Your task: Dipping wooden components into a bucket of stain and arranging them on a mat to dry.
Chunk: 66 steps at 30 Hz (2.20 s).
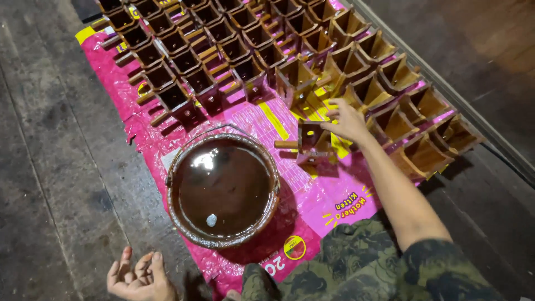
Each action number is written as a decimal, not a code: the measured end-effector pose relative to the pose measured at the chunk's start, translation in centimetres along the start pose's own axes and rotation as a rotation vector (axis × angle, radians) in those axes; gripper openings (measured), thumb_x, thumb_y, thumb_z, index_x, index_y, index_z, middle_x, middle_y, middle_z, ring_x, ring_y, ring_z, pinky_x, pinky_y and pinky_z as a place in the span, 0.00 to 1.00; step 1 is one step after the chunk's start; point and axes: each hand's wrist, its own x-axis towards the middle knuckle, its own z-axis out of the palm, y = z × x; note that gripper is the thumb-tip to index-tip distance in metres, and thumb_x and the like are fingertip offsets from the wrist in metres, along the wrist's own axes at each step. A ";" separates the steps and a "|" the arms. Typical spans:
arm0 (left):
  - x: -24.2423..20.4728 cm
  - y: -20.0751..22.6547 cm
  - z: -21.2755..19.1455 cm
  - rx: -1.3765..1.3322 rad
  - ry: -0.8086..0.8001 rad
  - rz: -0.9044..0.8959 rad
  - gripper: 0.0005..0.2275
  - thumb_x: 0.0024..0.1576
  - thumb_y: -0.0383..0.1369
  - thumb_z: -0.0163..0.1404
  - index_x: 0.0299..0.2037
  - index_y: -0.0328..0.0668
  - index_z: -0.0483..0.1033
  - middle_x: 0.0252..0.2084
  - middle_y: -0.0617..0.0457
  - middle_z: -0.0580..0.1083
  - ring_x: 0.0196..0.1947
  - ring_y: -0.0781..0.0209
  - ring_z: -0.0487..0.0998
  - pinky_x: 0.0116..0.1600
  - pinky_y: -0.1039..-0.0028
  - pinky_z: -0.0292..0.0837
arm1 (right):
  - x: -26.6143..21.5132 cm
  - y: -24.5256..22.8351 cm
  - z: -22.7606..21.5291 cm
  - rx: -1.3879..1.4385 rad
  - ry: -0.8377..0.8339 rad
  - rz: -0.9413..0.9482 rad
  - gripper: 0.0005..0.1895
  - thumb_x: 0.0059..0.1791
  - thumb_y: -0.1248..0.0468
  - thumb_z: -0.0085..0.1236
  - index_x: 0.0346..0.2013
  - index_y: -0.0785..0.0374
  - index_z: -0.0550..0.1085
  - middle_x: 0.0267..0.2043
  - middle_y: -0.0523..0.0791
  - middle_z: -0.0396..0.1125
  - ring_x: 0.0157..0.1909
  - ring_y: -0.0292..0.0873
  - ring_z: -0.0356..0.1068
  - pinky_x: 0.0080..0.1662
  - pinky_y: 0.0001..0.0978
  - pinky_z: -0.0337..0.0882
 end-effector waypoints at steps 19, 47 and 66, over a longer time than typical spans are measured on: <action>0.2 -2.6 -1.3 -0.028 -0.099 -0.154 0.30 0.54 0.14 0.51 0.63 0.38 0.49 0.63 0.25 0.66 0.41 0.49 0.74 0.54 0.70 0.69 | 1.9 -0.5 1.7 0.132 -0.632 0.057 0.32 0.43 0.67 0.62 0.61 0.51 0.66 0.80 0.49 0.42 0.40 0.38 0.69 0.43 0.36 0.74; -0.7 -3.4 -1.1 -0.093 -0.049 -0.097 0.30 0.55 0.19 0.53 0.63 0.37 0.47 0.62 0.19 0.65 0.36 0.50 0.73 0.48 0.67 0.71 | 5.0 -5.4 11.7 0.904 0.910 1.019 0.27 0.40 0.47 0.58 0.44 0.51 0.57 0.48 0.44 0.60 0.44 0.46 0.61 0.43 0.46 0.59; -0.8 -2.7 -1.5 -0.103 -0.058 -0.105 0.28 0.55 0.18 0.51 0.62 0.37 0.48 0.61 0.19 0.66 0.38 0.52 0.73 0.46 0.69 0.71 | 5.4 -4.7 11.8 0.996 0.950 0.951 0.28 0.42 0.49 0.60 0.45 0.54 0.54 0.49 0.46 0.58 0.45 0.46 0.61 0.45 0.48 0.59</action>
